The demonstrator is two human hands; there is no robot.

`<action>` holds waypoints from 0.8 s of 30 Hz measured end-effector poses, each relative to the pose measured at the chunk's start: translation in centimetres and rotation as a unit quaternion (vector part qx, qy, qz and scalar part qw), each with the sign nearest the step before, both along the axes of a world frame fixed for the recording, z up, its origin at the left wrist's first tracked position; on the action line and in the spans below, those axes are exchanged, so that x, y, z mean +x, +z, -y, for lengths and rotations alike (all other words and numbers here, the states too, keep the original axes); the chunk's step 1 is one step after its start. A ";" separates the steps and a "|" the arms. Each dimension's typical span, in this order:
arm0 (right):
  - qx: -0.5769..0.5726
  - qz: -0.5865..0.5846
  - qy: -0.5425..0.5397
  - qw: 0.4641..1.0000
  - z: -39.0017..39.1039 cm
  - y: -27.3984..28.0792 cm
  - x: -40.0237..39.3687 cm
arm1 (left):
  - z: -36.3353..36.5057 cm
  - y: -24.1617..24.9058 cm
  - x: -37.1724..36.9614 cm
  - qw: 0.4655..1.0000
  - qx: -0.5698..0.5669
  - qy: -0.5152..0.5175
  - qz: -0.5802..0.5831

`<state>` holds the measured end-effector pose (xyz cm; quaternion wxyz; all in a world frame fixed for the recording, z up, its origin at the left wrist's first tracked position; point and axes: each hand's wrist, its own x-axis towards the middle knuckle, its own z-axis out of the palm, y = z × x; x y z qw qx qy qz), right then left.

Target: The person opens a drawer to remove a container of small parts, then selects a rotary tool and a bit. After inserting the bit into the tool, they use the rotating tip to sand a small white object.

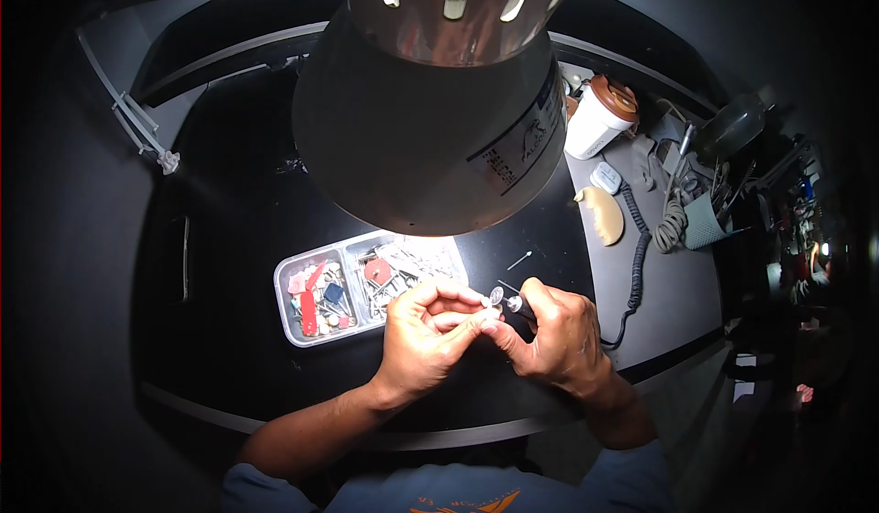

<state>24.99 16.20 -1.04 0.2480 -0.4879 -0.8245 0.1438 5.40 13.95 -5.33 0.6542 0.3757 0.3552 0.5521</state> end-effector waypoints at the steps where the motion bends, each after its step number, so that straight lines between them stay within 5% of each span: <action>1: -0.001 0.001 0.000 1.000 0.0 0.0 0.0 | 0.0 -0.1 0.0 1.000 0.004 0.000 0.002; 15: 0.029 -0.057 0.005 0.998 -0.3 0.3 0.3 | 0.0 0.7 -0.1 1.000 -0.017 -0.012 0.015; 24: 0.029 -0.110 0.015 0.993 -0.6 0.5 1.1 | 0.0 1.1 -1.0 0.980 -0.088 -0.120 0.134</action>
